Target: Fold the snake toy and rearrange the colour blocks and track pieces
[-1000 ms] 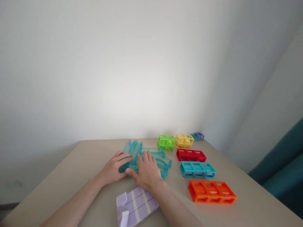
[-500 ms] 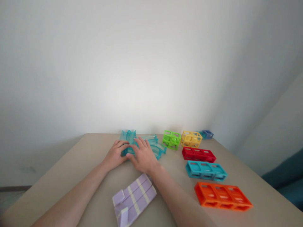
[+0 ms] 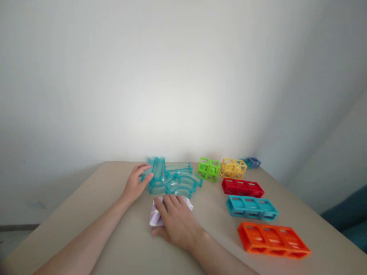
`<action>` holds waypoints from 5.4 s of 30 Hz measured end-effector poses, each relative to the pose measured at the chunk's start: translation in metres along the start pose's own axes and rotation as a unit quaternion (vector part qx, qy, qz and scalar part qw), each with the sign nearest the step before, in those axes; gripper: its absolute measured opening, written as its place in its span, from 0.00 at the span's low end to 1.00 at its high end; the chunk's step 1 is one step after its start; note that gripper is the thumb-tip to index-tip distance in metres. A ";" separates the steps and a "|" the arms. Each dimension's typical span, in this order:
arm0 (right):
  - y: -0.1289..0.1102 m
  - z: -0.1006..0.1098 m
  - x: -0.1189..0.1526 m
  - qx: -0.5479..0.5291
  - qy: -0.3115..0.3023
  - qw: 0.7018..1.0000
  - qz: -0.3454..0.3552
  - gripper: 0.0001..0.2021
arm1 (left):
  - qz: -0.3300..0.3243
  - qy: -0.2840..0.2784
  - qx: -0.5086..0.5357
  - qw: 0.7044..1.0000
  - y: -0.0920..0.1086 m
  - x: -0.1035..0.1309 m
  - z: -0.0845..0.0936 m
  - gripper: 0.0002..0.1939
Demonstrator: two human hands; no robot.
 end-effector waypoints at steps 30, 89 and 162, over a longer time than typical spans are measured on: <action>0.051 -0.011 -0.097 0.037 0.050 0.988 -0.143 0.18 | 0.195 -0.020 -0.026 0.980 -0.038 -0.014 -0.007 0.18; 0.056 -0.012 -0.100 0.011 0.068 0.981 -0.179 0.15 | 0.065 0.002 -0.131 0.989 -0.007 -0.008 -0.008 0.12; 0.083 0.003 -0.096 0.041 0.094 0.982 -0.161 0.07 | 0.281 0.150 0.029 0.948 -0.026 -0.011 -0.010 0.05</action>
Point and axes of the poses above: each hand's wrist, its own x-axis away from the middle knuckle, its own z-axis out of the back of the hand, y = z × x, the point moved 1 cm from there along -x, towards the middle knuckle, and after that the axes turned 3 degrees about -z, right-handed, at the moved point
